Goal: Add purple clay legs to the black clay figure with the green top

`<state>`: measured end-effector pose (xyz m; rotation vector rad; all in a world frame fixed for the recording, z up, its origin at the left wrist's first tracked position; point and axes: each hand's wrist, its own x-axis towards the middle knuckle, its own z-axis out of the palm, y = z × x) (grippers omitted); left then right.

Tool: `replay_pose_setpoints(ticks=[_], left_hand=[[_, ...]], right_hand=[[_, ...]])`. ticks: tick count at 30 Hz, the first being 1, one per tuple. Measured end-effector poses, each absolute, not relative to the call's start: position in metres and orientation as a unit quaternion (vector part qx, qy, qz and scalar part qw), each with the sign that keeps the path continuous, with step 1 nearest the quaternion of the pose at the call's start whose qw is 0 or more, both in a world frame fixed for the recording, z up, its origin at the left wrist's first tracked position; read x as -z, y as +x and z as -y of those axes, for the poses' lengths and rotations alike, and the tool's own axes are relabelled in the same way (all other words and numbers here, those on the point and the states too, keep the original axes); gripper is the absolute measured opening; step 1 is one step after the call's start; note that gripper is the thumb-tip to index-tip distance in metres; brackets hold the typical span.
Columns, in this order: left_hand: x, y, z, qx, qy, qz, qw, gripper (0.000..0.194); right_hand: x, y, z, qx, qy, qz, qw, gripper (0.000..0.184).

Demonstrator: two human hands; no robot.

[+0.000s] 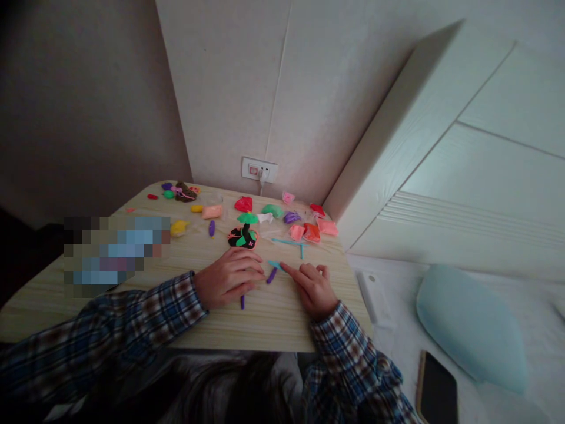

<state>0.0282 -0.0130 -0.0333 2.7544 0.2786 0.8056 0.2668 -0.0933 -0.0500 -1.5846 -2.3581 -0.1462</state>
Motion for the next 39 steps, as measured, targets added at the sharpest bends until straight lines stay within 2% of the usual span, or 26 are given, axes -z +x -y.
replay_pose_setpoints(ticks=[16,24,30,39], left_hand=[[0.029,0.027,0.012,-0.279,0.945,-0.114,0.128,0.026],[0.032,0.028,0.011,-0.284,0.946,-0.106,0.114,0.028],[0.029,0.028,0.012,-0.276,0.948,-0.108,0.119,0.026],[0.029,0.028,0.012,-0.274,0.948,-0.108,0.119,0.028]], right_hand=[[0.046,0.262,0.083,0.033,-0.527,0.843,0.102,0.041],[0.049,0.284,0.097,0.063,-0.533,0.836,0.115,0.043],[0.045,0.27,0.085,0.049,-0.524,0.845,0.098,0.042],[0.049,0.269,0.09,0.034,-0.524,0.843,0.12,0.044]])
